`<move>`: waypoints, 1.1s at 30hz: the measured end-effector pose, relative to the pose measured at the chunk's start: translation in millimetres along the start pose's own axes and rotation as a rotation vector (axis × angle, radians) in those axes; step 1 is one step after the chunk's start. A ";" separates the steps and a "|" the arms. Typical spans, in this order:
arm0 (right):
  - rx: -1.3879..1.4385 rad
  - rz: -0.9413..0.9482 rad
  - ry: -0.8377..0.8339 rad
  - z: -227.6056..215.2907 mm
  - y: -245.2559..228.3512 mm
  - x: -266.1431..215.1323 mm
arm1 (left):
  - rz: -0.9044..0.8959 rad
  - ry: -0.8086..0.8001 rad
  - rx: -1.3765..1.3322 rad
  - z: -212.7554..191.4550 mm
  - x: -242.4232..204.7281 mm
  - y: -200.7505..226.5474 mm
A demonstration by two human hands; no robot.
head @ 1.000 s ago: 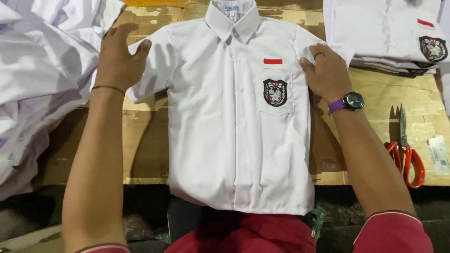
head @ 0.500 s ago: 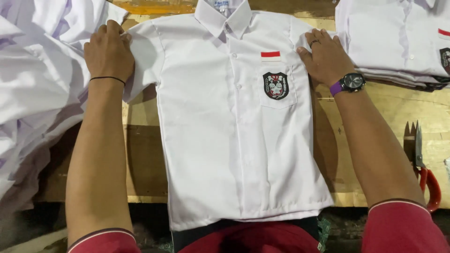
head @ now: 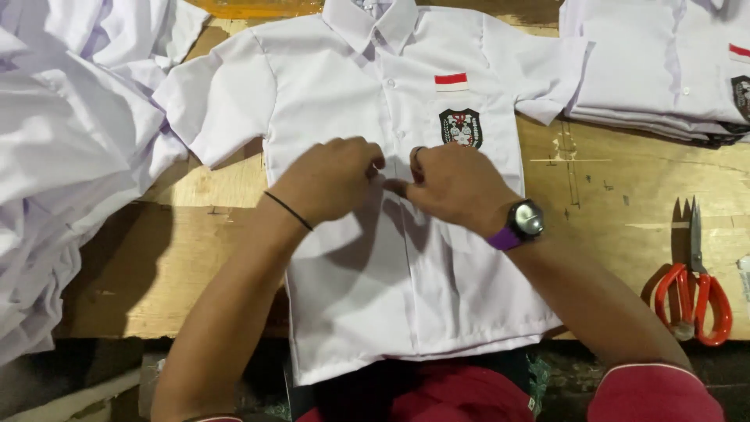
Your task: Buttoning and folding a white school uniform shirt on a wooden work surface.
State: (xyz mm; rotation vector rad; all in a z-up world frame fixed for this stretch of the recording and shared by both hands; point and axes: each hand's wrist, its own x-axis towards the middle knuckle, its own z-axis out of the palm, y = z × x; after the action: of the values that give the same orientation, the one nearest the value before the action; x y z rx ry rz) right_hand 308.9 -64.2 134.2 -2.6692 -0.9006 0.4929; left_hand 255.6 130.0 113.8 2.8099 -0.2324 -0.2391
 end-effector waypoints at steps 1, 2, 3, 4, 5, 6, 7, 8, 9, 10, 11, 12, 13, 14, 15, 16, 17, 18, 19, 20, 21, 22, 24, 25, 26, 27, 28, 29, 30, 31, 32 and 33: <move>-0.079 0.038 -0.072 2.6 -6.5 -1.3 | 0.014 -0.067 -0.011 7.4 -0.5 9.9; -0.158 0.079 -0.141 4.5 -13.2 -2.5 | 0.032 -0.133 -0.020 13.9 -0.3 19.6; -0.157 0.083 -0.129 12.6 -3.3 0.4 | 0.039 -0.127 -0.012 21.7 -1.6 23.8; -0.124 0.076 -0.103 20.7 6.4 3.8 | 0.049 -0.117 0.006 29.5 -3.6 27.9; -0.091 0.069 -0.078 28.9 15.6 7.2 | 0.059 -0.108 0.023 37.5 -6.0 31.7; -0.093 0.062 -0.069 25.4 15.0 5.3 | 0.056 -0.099 0.030 34.5 -9.5 35.5; -0.019 0.088 -0.071 22.0 14.5 3.6 | 0.043 -0.094 0.014 31.8 -12.9 39.2; 0.057 0.118 -0.073 18.6 16.0 0.8 | 0.035 -0.093 -0.002 29.7 -14.9 44.2; 0.057 0.115 -0.064 17.7 21.0 -0.2 | 0.037 -0.087 0.005 22.7 -17.7 50.2; 0.082 0.116 -0.043 18.8 26.6 -2.4 | 0.007 -0.074 -0.048 18.1 -21.7 56.8; 0.106 0.116 -0.022 20.5 32.2 -3.9 | -0.023 -0.061 -0.101 13.8 -25.5 62.8; 0.106 0.111 -0.023 25.0 32.2 -4.1 | -0.026 -0.060 -0.100 16.8 -24.1 61.6; 0.135 0.125 -0.012 29.6 32.2 -3.8 | -0.015 -0.034 -0.064 19.7 -22.6 60.0; 0.165 0.138 0.000 33.3 32.6 -3.0 | -0.002 -0.007 -0.027 22.0 -20.1 58.5; 0.165 0.133 0.002 32.2 28.9 -7.3 | -0.005 -0.005 -0.024 22.2 -21.2 58.5; 0.144 0.128 0.001 31.1 25.9 -11.5 | -0.006 0.002 -0.042 22.3 -21.1 58.5; 0.123 0.123 -0.001 29.9 23.2 -15.2 | -0.007 0.008 -0.061 22.2 -20.4 58.2; 0.126 0.124 0.003 30.3 25.0 -16.8 | -0.004 0.008 -0.057 17.0 -21.2 60.4; 0.168 0.106 0.006 30.5 26.6 -17.7 | 0.008 -0.021 -0.102 11.5 -21.6 62.1; 0.208 0.089 0.010 29.4 28.6 -17.9 | 0.021 -0.048 -0.147 5.2 -20.8 63.7; 0.209 0.091 0.015 33.2 38.5 -15.4 | 0.025 -0.047 -0.143 5.8 -16.1 61.9; 0.296 0.104 0.023 37.1 48.3 -11.9 | 0.043 -0.075 -0.154 6.6 -11.2 59.4; 0.385 0.118 0.033 45.2 67.9 -8.0 | 0.062 -0.104 -0.163 12.2 0.3 51.7; 0.504 0.128 0.037 49.4 77.6 -8.1 | 0.097 -0.098 -0.175 16.8 6.7 46.8; 0.624 0.135 0.043 52.5 86.6 -6.1 | 0.130 -0.090 -0.184 20.0 13.5 40.9; 0.624 0.131 0.045 52.0 86.8 -6.8 | 0.129 -0.087 -0.181 18.8 11.3 40.3; 0.666 0.148 0.060 51.1 87.9 -7.8 | 0.184 -0.062 -0.134 18.1 10.0 40.2; 0.707 0.166 0.075 50.3 89.4 -8.6 | 0.240 -0.037 -0.087 17.5 9.1 39.9; 0.707 0.169 0.076 49.9 87.2 -8.1 | 0.242 -0.038 -0.089 18.3 10.9 39.0; 0.660 0.153 0.084 49.9 84.9 -7.6 | 0.250 -0.023 -0.034 19.3 12.4 37.9; 0.612 0.138 0.087 50.8 81.5 -8.0 | 0.255 -0.011 0.017 21.1 11.9 36.5; 0.611 0.143 0.081 50.7 76.3 -11.5 | 0.254 -0.014 0.011 24.1 11.9 34.1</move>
State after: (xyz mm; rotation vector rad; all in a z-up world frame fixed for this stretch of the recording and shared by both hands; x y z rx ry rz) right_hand 320.2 -122.1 63.2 -2.1757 -0.4393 0.5757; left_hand 258.1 88.8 100.4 2.7529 -0.5898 -0.1995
